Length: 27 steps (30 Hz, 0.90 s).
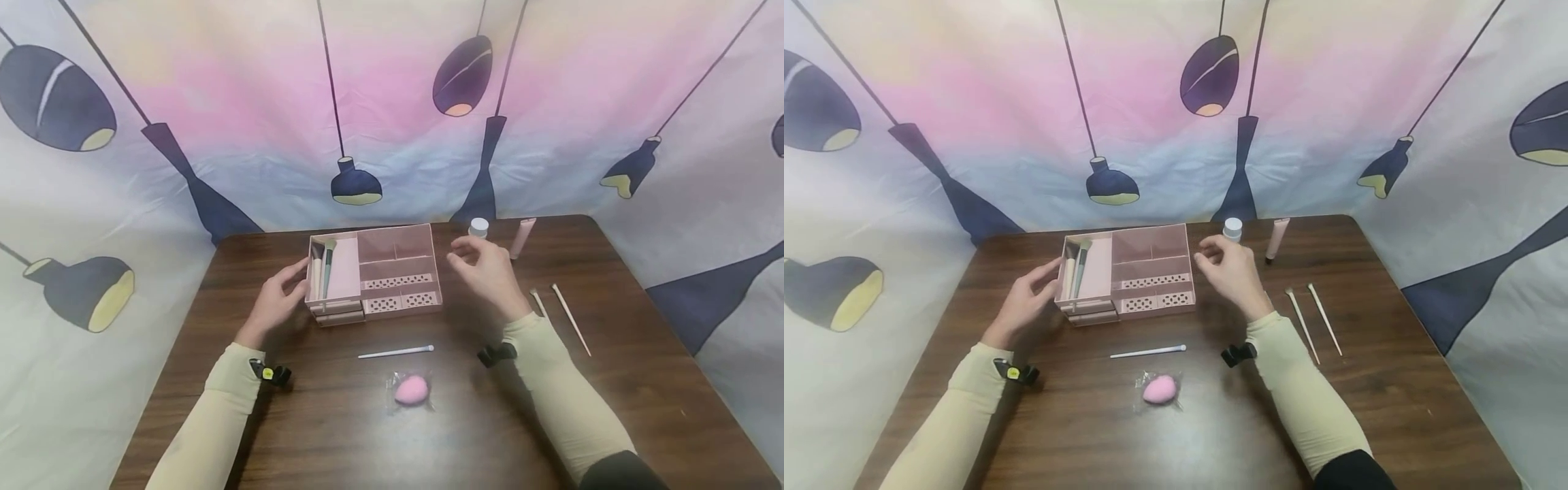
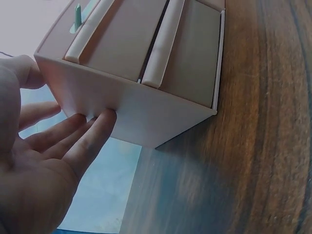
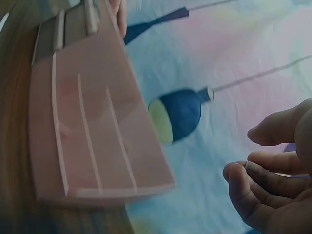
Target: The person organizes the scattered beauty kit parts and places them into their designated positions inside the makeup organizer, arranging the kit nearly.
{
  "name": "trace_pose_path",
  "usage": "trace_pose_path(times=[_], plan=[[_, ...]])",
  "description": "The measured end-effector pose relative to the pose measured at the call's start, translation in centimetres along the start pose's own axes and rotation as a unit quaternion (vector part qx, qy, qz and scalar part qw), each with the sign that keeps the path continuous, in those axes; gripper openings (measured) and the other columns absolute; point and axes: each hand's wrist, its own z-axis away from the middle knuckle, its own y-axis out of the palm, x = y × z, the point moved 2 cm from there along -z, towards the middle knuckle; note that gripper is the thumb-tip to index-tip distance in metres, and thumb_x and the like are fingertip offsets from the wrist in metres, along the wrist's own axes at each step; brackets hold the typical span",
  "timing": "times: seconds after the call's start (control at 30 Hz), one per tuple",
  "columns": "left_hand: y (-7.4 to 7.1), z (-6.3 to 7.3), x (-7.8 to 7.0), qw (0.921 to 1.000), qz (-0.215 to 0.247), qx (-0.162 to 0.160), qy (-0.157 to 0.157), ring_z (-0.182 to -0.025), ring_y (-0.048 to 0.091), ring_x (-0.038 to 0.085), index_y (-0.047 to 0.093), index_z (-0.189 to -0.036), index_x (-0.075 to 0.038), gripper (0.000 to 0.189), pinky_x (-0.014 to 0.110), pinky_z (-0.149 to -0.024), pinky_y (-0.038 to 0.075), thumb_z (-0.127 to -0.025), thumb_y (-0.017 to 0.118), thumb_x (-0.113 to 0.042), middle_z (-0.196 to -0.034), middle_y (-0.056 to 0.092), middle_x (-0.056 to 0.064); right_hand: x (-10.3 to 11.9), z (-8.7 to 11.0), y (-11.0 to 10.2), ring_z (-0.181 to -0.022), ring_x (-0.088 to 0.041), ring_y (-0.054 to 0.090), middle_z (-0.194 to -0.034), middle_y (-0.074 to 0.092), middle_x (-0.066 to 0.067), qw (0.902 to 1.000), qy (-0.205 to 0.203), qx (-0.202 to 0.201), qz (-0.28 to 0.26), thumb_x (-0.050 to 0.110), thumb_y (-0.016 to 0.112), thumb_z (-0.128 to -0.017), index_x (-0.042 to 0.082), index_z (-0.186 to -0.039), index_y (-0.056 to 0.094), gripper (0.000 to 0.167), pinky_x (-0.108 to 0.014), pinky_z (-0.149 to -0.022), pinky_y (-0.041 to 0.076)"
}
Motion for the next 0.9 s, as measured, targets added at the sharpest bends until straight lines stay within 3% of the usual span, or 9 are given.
trace_pose_path(times=[0.23, 0.5, 0.6, 0.7, 0.83, 0.9], plan=[[0.0, -0.1, 0.0, 0.9999, 0.01, 0.0, -0.006, -0.133, 0.046, 0.037, 0.043, -0.148, -0.012, 0.051, 0.049, -0.11, 0.039, -0.099, 0.054, -0.016, -0.15, 0.043, 0.017, -2.9, 0.9, -2.2, -0.086, -0.025, 0.072, -0.099, 0.074, -0.008, 0.999, 0.034, -0.011, 0.028, 0.024, 0.069, -0.088, 0.01, -0.109, 0.07, 0.026, -0.042, -0.078, 0.055], [0.3, 0.1, 0.5, 1.0, 0.006, -0.002, 0.005, -0.13, 0.049, 0.036, 0.043, -0.148, -0.014, 0.051, 0.049, -0.108, 0.04, -0.099, 0.055, -0.019, -0.149, 0.045, 0.015, -5.2, 2.2, -2.6, -0.088, -0.025, 0.072, -0.1, 0.074, -0.009, 0.9965, 0.071, 0.001, 0.044, 0.027, 0.067, -0.089, 0.008, -0.111, 0.069, 0.029, -0.044, -0.078, 0.054], [0.1, 0.4, -1.1, 1.0, 0.004, 0.002, 0.003, -0.128, 0.05, 0.04, 0.043, -0.147, -0.007, 0.05, 0.052, -0.106, 0.041, -0.099, 0.054, -0.014, -0.147, 0.045, 0.02, -5.8, 2.3, -2.5, -0.088, -0.024, 0.072, -0.099, 0.075, -0.008, 0.996, 0.076, -0.007, 0.047, 0.026, 0.068, -0.088, 0.009, -0.111, 0.069, 0.028, -0.042, -0.075, 0.054], [0.0, 0.4, -1.1, 1.0, 0.005, 0.002, 0.001, -0.128, 0.049, 0.041, 0.043, -0.147, -0.006, 0.051, 0.054, -0.105, 0.041, -0.098, 0.054, -0.011, -0.147, 0.045, 0.021, -6.6, 2.4, -2.6, -0.087, -0.024, 0.072, -0.099, 0.075, -0.008, 0.9957, 0.077, -0.014, 0.049, 0.026, 0.069, -0.088, 0.009, -0.111, 0.069, 0.028, -0.041, -0.074, 0.054], [0.3, 0.0, 0.6, 0.9999, 0.009, 0.0, 0.004, -0.128, 0.05, 0.039, 0.042, -0.148, -0.011, 0.051, 0.054, -0.106, 0.041, -0.099, 0.055, -0.015, -0.149, 0.044, 0.018, -7.3, 2.5, -3.0, -0.087, -0.026, 0.072, -0.1, 0.074, -0.01, 0.9956, 0.08, -0.019, 0.044, 0.026, 0.069, -0.088, 0.009, -0.112, 0.069, 0.029, -0.042, -0.074, 0.055], [0.4, 0.0, 0.7, 0.9999, 0.014, -0.001, 0.008, -0.128, 0.05, 0.038, 0.043, -0.148, -0.012, 0.051, 0.054, -0.107, 0.041, -0.099, 0.056, -0.017, -0.148, 0.045, 0.017, -7.7, 2.6, -3.2, -0.087, -0.026, 0.072, -0.1, 0.074, -0.01, 0.9954, 0.083, -0.022, 0.042, 0.025, 0.069, -0.088, 0.008, -0.112, 0.069, 0.029, -0.041, -0.074, 0.055]])
